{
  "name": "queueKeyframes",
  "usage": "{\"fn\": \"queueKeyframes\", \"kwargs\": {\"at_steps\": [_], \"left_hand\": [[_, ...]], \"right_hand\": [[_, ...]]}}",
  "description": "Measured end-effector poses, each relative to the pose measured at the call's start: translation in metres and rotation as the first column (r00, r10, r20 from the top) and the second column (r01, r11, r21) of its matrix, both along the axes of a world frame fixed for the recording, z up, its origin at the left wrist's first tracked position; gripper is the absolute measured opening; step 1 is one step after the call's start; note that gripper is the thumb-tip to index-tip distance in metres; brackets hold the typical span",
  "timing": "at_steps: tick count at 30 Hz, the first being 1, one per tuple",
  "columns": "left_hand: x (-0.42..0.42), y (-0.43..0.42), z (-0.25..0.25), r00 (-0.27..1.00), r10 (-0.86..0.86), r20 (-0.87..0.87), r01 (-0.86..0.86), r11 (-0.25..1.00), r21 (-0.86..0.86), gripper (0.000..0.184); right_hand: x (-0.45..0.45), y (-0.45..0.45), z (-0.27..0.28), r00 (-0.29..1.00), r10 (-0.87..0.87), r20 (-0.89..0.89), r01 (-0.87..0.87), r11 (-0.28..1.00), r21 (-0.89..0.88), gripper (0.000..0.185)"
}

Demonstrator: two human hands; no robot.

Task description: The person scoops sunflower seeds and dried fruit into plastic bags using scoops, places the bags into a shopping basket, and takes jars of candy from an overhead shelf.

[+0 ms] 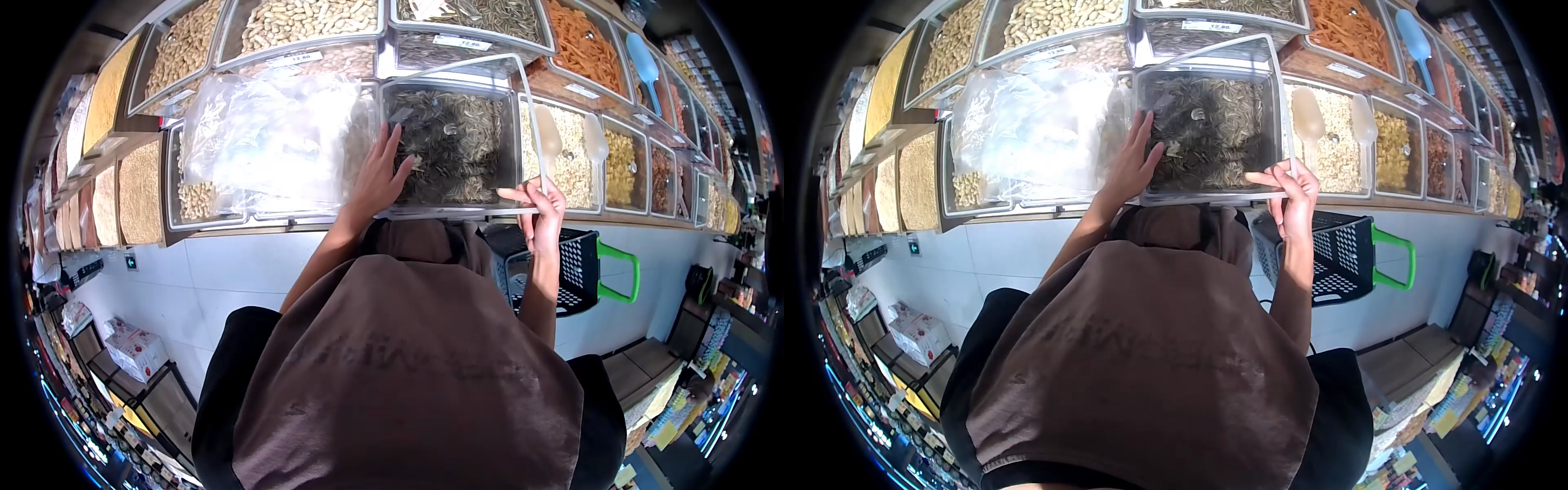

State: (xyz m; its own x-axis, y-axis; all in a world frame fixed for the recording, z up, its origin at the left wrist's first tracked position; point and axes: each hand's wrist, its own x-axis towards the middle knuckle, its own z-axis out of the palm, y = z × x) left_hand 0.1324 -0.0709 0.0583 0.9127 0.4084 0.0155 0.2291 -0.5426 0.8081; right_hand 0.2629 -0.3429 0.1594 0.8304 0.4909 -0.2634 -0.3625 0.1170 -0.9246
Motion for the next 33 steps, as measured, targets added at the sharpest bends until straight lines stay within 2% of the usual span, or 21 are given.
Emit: {"fn": "queueKeyframes", "kwargs": {"at_steps": [2, 12, 20, 24, 27, 29, 33], "left_hand": [[-0.003, 0.008, -0.014, 0.992, -0.083, 0.097, 0.069, 0.988, 0.139, 0.067], [-0.003, 0.031, -0.031, 0.973, -0.22, 0.065, 0.188, 0.926, 0.327, 0.07], [0.001, 0.022, -0.018, 0.991, -0.129, -0.027, 0.128, 0.88, 0.458, 0.072], [0.004, 0.023, -0.019, 0.993, -0.114, -0.033, 0.117, 0.886, 0.448, 0.071], [0.006, 0.021, -0.016, 0.994, -0.099, -0.047, 0.109, 0.877, 0.468, 0.07], [0.007, 0.022, -0.017, 0.99, -0.117, -0.078, 0.14, 0.829, 0.541, 0.07], [0.008, 0.021, -0.021, 0.991, -0.114, -0.069, 0.133, 0.812, 0.569, 0.068]], "right_hand": [[0.003, 0.002, 0.0, 1.0, 0.009, 0.02, -0.008, 0.999, -0.04, 0.019], [-0.013, -0.007, -0.018, 0.995, -0.1, -0.018, 0.1, 0.995, 0.021, 0.018], [-0.006, -0.011, -0.036, 0.998, -0.059, -0.014, 0.059, 0.998, -0.001, 0.017], [-0.006, -0.014, -0.048, 0.998, -0.06, -0.024, 0.06, 0.998, 0.007, 0.016], [-0.008, -0.016, -0.057, 0.995, -0.069, -0.068, 0.068, 0.998, -0.013, 0.018], [-0.012, -0.014, -0.064, 0.989, -0.147, -0.007, 0.146, 0.985, -0.087, 0.018], [-0.009, -0.017, -0.071, 0.993, -0.107, -0.047, 0.102, 0.989, -0.111, 0.013]]}}
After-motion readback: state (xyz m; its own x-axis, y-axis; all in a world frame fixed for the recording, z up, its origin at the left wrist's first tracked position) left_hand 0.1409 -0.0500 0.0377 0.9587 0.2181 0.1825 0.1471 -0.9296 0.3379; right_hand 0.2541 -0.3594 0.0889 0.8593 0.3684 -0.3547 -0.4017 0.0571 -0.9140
